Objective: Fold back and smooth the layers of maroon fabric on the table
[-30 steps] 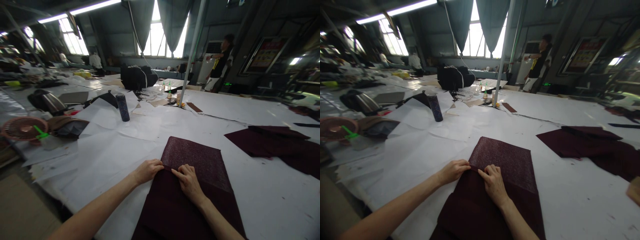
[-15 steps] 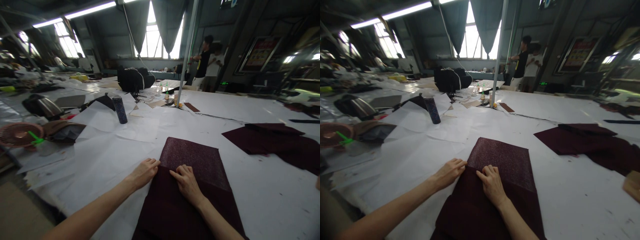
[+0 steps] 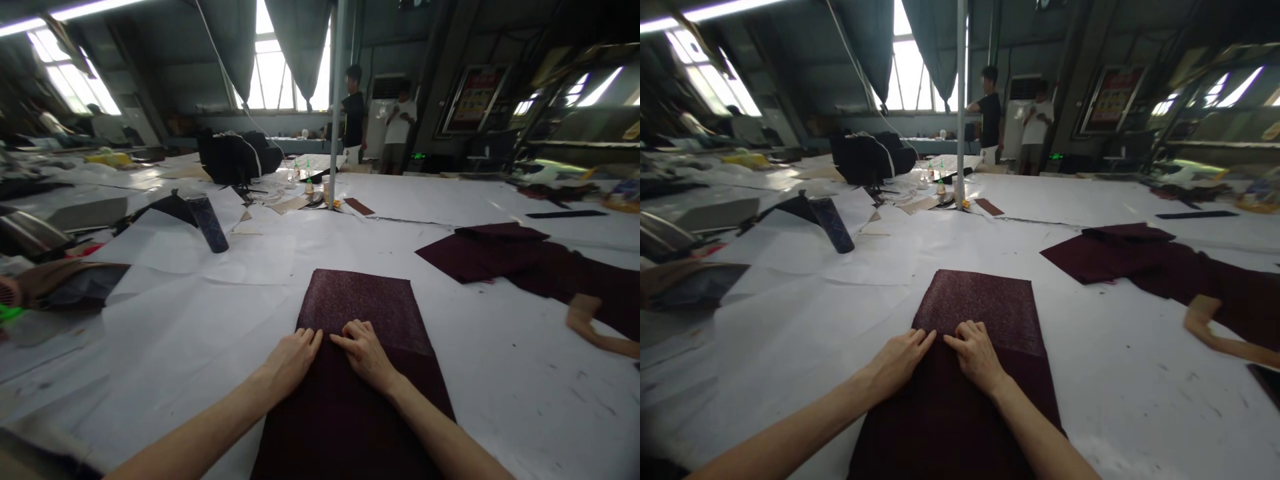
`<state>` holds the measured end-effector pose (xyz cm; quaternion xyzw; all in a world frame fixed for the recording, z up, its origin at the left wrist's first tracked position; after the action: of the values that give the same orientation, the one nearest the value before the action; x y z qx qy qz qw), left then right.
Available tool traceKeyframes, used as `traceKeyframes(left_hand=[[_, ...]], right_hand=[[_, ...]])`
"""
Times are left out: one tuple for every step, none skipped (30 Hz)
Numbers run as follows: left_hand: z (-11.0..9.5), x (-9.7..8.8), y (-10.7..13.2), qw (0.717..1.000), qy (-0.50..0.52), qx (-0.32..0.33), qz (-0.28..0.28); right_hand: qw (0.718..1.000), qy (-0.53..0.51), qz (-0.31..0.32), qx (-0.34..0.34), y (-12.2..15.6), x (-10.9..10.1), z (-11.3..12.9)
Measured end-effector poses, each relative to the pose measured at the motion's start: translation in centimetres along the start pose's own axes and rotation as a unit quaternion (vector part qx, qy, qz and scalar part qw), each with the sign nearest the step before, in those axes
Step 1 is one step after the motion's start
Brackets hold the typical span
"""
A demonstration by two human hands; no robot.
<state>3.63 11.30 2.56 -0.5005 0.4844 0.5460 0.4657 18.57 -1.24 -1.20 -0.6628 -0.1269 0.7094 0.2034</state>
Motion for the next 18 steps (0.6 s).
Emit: traceKeyframes(left_hand=[[-0.2,0.0,-0.1,1.000,-0.006,-0.003,0.001],[-0.5,0.0,-0.3,1.000,-0.013,-0.006,0.001],[-0.8,0.0,-0.4,1.000,-0.020,-0.009,0.002],[-1.1,0.1,-0.6,1.000,-0.027,-0.012,0.003],[-1.5,0.3,-0.7,0.999,-0.034,-0.014,0.003],[-1.9,0.4,-0.8,0.999,-0.039,-0.015,0.002],[-2.2,0.6,-0.9,0.999,-0.043,-0.015,0.000],[-2.5,0.6,-1.0,0.999,-0.046,-0.016,-0.002],[-2.7,0.7,-1.0,0.999,-0.049,-0.017,-0.002],[-2.9,0.7,-1.1,0.998,-0.052,-0.022,0.000],[-3.0,0.8,-1.1,0.998,-0.056,-0.028,0.002],[-3.1,0.8,-1.2,0.998,-0.059,-0.030,0.003],[-3.2,0.8,-1.3,0.998,-0.063,-0.025,0.003],[-3.3,0.9,-1.5,0.998,-0.067,-0.016,0.002],[-3.4,1.0,-1.6,0.998,-0.070,-0.005,0.000],[-3.6,1.0,-1.8,0.997,-0.070,0.007,-0.001],[-3.8,1.1,-2.0,0.997,-0.069,0.016,0.000],[-4.1,1.1,-2.1,0.998,-0.066,0.019,0.002]], right_hand=[[1.000,0.001,0.001,0.004,0.3,-0.1,-0.4],[1.000,0.003,0.002,0.006,0.7,-0.3,-0.8],[1.000,0.005,0.005,0.008,1.1,-0.5,-1.1],[1.000,0.006,0.008,0.008,1.4,-0.7,-1.5],[1.000,0.008,0.011,0.007,1.8,-0.9,-1.8],[1.000,0.009,0.012,0.006,2.1,-1.1,-2.1],[1.000,0.009,0.011,0.006,2.5,-1.3,-2.3],[1.000,0.010,0.008,0.006,2.8,-1.4,-2.6],[1.000,0.010,0.004,0.005,3.1,-1.6,-2.8],[1.000,0.009,-0.002,0.003,3.4,-1.7,-3.0],[1.000,0.009,-0.008,0.001,3.7,-1.9,-3.2],[1.000,0.009,-0.013,-0.002,3.9,-2.0,-3.4],[1.000,0.010,-0.017,-0.004,4.2,-2.1,-3.6],[1.000,0.011,-0.018,-0.004,4.4,-2.2,-3.8],[1.000,0.013,-0.018,-0.004,4.7,-2.2,-4.0],[1.000,0.016,-0.018,-0.003,4.9,-2.3,-4.3],[1.000,0.019,-0.015,-0.002,5.1,-2.4,-4.5],[1.000,0.022,-0.013,-0.001,5.4,-2.5,-4.8]])
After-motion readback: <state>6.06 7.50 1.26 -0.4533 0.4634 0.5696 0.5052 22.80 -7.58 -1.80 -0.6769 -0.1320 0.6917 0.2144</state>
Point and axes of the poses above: each hand's wrist, its own y-axis away from the middle knuckle, its own x-axis out of the palm, z = x × y, the point moved 1 cm from there along -y, towards the middle knuckle, and after that the axes turned 14 degrees about y, right-handed, at the moved point
